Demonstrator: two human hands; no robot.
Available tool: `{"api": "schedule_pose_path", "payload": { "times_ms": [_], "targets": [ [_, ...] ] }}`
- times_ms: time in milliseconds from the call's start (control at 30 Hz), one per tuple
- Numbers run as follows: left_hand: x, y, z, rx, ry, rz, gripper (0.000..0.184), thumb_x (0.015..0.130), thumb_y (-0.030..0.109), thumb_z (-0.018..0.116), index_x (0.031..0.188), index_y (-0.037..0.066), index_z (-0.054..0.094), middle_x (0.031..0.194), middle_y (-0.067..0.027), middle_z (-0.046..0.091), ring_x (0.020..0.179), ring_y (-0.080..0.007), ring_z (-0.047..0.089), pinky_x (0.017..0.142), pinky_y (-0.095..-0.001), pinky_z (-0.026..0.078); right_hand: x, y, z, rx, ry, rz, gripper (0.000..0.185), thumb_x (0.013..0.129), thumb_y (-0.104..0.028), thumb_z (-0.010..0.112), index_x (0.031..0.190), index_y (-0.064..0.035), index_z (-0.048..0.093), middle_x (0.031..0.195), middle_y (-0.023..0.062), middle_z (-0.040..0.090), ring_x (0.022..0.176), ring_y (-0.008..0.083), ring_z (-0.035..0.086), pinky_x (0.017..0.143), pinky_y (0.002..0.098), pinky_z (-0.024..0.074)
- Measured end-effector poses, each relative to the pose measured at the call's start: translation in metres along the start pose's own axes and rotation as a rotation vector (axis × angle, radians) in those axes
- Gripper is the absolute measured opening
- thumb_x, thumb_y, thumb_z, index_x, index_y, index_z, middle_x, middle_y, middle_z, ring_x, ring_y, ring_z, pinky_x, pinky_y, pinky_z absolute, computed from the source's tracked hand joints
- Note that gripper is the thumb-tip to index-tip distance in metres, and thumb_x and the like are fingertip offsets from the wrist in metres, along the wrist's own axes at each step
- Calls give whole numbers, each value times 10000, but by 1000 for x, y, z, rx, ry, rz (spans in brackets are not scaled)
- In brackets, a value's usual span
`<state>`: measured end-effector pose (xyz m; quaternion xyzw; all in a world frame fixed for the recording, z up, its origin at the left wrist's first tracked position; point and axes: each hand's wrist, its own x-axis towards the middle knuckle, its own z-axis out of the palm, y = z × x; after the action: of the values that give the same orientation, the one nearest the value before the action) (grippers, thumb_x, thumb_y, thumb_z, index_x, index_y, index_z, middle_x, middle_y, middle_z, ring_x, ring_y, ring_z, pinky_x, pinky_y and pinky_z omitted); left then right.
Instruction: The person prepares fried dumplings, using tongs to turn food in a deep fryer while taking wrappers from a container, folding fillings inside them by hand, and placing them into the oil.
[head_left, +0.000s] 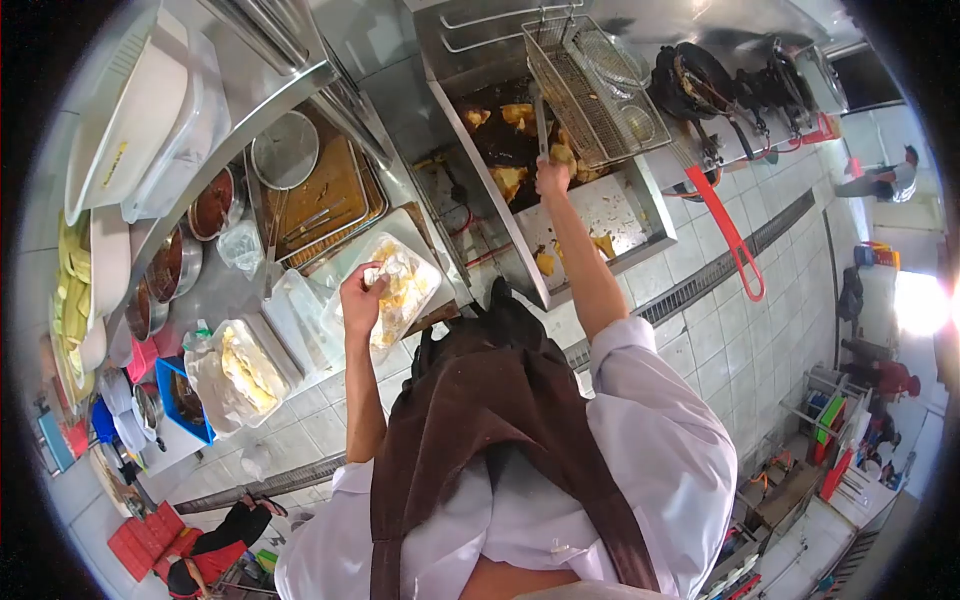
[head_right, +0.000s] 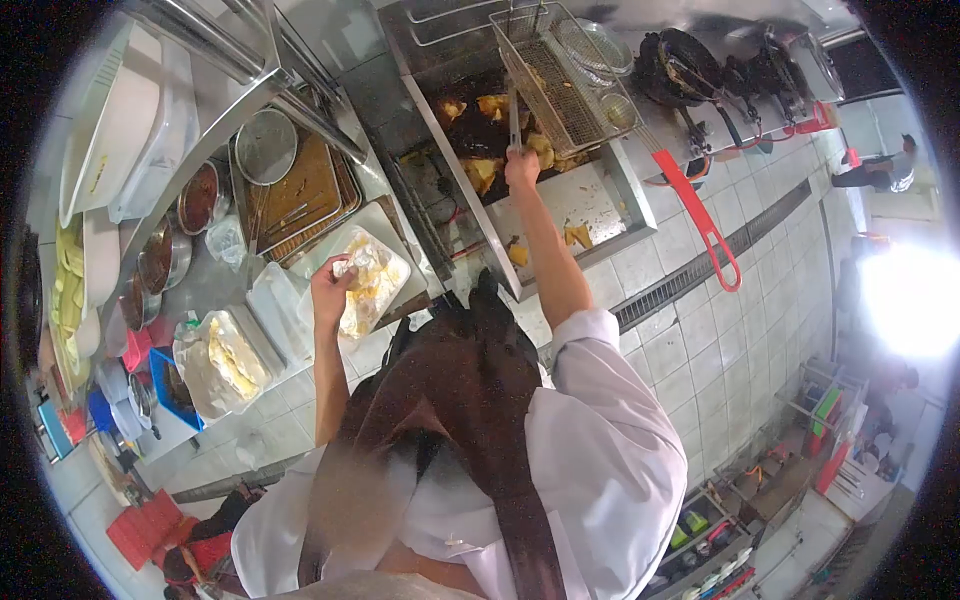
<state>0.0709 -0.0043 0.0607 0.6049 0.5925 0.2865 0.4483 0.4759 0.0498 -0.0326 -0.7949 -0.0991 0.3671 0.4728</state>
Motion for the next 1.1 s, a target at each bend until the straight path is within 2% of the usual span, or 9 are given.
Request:
{"api": "schedule_pose_path", "payload": {
  "times_ms": [67,133,167,267,400,600,700,767,1100],
  "targets": [
    [-4,-1,-5,-5,-42,-40,209,783,70,662,990,46,646,612,68,446,535,-38,357,484,-207,303,45,23,25,39,-33,73,359,843,-254,625,1012,45,520,781,174,620,726,287,614,581,422,476],
    [-11,19,-9,85,-31,-49,209,787,58,659,995,37,641,623,64,441,546,-43,352,487,-211,300,102,54,56,71,183,-86,275,837,-232,629,704,-61,460,540,35,455,382,150,433,343,327,322],
    [-15,16,-11,43,-23,-90,211,790,56,658,999,31,639,625,60,445,549,-43,355,487,-211,300,110,48,64,132,167,0,220,834,-210,618,730,-83,470,503,14,397,353,145,362,331,306,273],
    [-22,6,-18,22,-17,-134,218,795,58,657,1009,20,634,625,48,462,556,-42,381,490,-216,314,228,131,81,330,-502,-180,146,839,-203,571,809,-95,477,530,8,368,389,149,343,351,304,261],
    [-29,3,-24,9,-17,-172,212,805,51,645,1013,10,628,650,22,523,572,-51,449,499,-228,362,119,56,71,325,-3,4,160,832,-189,574,881,-72,478,636,68,446,531,222,429,433,361,329],
    [-27,-7,-24,-143,17,-127,188,798,17,635,985,3,623,608,52,477,536,-31,365,471,-213,282,62,16,53,-240,348,-261,235,820,-169,579,988,-37,480,795,159,563,745,331,560,555,445,431],
    [-24,-1,-25,-83,27,-129,189,799,23,638,987,7,626,612,49,483,535,-30,366,473,-213,282,17,-14,36,-341,393,-307,267,817,-162,580,1024,-25,481,848,189,602,816,368,603,596,473,465],
    [-25,21,-25,-19,-3,-168,206,801,36,630,1006,25,639,637,39,493,552,-44,415,481,-216,324,-6,-31,25,-722,214,-330,378,841,-84,549,1201,1,470,965,226,592,755,348,628,630,432,521],
    [-11,-7,-14,-33,-19,-70,197,795,50,643,992,45,648,575,74,425,513,-29,338,466,-207,280,-44,7,1,-822,201,-667,351,800,-152,617,1088,-7,478,828,258,597,751,420,604,666,500,475]
  ]
}}
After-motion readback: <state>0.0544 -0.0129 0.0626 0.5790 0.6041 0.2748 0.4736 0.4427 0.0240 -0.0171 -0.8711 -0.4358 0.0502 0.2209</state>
